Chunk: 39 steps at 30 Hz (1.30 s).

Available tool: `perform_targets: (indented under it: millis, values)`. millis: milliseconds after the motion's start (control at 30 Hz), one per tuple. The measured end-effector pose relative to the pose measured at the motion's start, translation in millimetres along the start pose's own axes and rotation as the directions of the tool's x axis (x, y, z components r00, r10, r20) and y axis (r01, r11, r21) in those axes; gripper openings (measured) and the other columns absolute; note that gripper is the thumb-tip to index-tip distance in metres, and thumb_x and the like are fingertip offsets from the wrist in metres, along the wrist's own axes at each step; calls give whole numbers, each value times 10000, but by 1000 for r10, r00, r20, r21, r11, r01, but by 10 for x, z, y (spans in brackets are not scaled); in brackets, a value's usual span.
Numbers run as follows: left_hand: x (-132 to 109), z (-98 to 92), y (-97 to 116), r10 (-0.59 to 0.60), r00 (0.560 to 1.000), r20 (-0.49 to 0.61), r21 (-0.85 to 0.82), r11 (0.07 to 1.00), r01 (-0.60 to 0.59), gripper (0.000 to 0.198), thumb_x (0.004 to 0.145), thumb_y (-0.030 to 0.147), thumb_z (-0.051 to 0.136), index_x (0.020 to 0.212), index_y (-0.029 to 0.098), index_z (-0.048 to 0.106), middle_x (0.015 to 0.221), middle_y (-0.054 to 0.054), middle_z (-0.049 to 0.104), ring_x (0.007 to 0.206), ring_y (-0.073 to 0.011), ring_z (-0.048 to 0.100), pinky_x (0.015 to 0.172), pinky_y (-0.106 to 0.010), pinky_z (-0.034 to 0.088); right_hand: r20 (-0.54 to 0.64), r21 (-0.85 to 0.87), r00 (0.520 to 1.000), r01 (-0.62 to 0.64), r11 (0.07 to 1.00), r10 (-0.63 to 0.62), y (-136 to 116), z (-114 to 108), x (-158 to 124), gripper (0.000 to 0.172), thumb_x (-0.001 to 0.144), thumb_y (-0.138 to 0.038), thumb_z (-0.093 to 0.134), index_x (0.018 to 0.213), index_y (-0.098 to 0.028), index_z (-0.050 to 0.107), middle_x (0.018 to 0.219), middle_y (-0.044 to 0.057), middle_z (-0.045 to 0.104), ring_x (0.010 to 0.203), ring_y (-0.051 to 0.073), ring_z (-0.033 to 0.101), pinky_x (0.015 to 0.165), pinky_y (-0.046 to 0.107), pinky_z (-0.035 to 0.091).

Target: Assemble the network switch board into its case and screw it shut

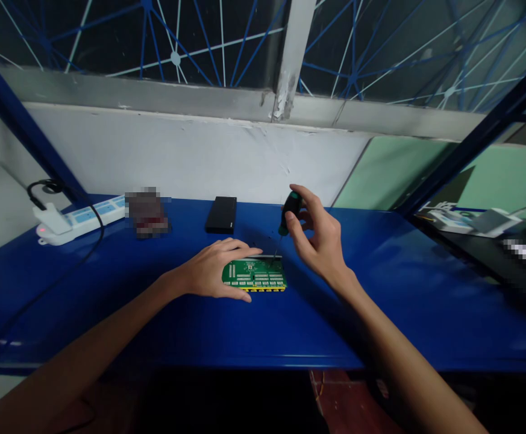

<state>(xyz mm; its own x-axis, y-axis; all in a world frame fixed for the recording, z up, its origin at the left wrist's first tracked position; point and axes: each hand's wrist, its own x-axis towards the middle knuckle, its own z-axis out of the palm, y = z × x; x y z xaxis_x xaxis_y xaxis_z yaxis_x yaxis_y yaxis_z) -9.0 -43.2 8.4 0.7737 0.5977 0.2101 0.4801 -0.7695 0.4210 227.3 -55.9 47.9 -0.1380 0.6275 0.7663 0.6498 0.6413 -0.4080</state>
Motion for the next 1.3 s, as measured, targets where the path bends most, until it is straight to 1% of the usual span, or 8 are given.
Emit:
perform_targets:
  millis: [133,300,500,700,867,1033,1167,1300]
  values:
    - [-6,13,-29,3,1000,0,7,1000,-3,882,701,665,704,1443,275,430,1347,-122,531,1224,-352,497,1021,-526,387,-37,-18,999,19,1000,-20,10,19,-10,457,923,-315,539,1371,-254,474,913,36,652,641,140,618,622,305,570]
    - [-7,18,-42,16,1000,7,19,1000,-16,885,692,662,717,1438,278,436,1343,-124,535,1226,-350,495,1033,-533,373,-74,-44,995,71,997,-74,-3,21,-4,440,873,-349,641,1288,-235,554,857,23,600,630,134,581,612,303,564]
    - [-5,10,-25,12,1000,3,7,1000,-12,909,675,673,727,1439,274,439,1337,-123,547,1219,-351,507,1040,-530,379,-35,32,999,33,999,-32,-12,20,-19,415,969,-272,441,1381,-228,468,932,42,642,673,131,615,634,293,574]
    - [0,6,-20,14,1000,-22,-45,999,-15,891,676,665,730,1424,267,454,1345,-106,559,1233,-334,506,1039,-501,402,-63,-28,997,46,999,-47,-9,8,-19,386,920,-322,562,1295,-232,556,887,38,633,648,136,590,611,287,567]
    - [1,-6,-12,13,1000,-17,-48,999,-14,880,680,651,730,1420,255,464,1331,-121,566,1216,-341,522,1026,-518,408,-16,18,999,36,999,-36,-16,2,-17,418,964,-270,459,1380,-231,477,941,46,649,694,135,621,646,290,566]
    - [0,-7,-17,17,1000,-15,-47,999,-18,873,681,648,732,1419,266,462,1332,-116,560,1215,-336,520,1030,-515,404,-33,-26,999,23,999,-24,-17,4,-14,422,919,-353,563,1323,-239,514,921,41,630,667,142,607,630,307,564]
    - [-4,-4,-12,-5,1000,5,-45,999,5,885,681,664,726,1424,266,456,1343,-113,548,1231,-334,505,1050,-513,385,35,5,999,-19,1000,18,-18,-11,-14,411,971,-305,443,1374,-225,456,972,55,644,674,135,609,664,313,561]
    - [-5,-5,-6,-8,1000,12,-46,999,8,887,683,671,719,1424,258,458,1343,-122,547,1236,-339,501,1049,-524,382,-6,8,1000,14,1000,-14,1,-9,-15,422,962,-289,468,1381,-234,456,912,36,641,661,135,604,648,300,552]
